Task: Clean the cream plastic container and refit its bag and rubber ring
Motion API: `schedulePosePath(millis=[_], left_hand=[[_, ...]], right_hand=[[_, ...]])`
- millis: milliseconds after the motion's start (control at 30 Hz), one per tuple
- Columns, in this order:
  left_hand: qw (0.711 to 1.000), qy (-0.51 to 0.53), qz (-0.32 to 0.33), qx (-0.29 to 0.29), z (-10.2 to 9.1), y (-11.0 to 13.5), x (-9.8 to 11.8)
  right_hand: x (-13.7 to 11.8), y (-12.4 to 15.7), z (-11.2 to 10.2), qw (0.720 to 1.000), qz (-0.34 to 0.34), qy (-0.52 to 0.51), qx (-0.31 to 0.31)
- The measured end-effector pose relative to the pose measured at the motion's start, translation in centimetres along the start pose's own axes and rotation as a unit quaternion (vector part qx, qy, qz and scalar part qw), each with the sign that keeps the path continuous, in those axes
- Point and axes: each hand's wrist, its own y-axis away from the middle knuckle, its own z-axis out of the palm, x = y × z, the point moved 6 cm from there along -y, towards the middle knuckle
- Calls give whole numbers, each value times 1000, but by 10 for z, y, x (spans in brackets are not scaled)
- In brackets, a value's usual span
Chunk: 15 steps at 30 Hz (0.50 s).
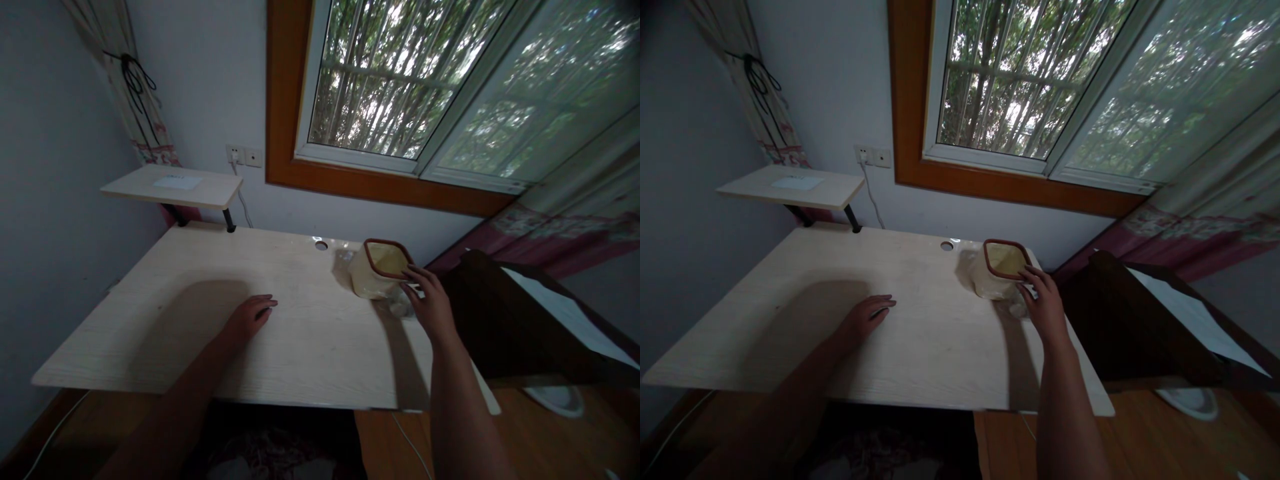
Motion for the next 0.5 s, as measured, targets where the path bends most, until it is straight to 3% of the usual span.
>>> schedulePosePath(millis=[500], left_hand=[[1000,3,-28,-7,0,0,-3]], right_hand=[[-5,0,-3,1000,-8,4,-4]])
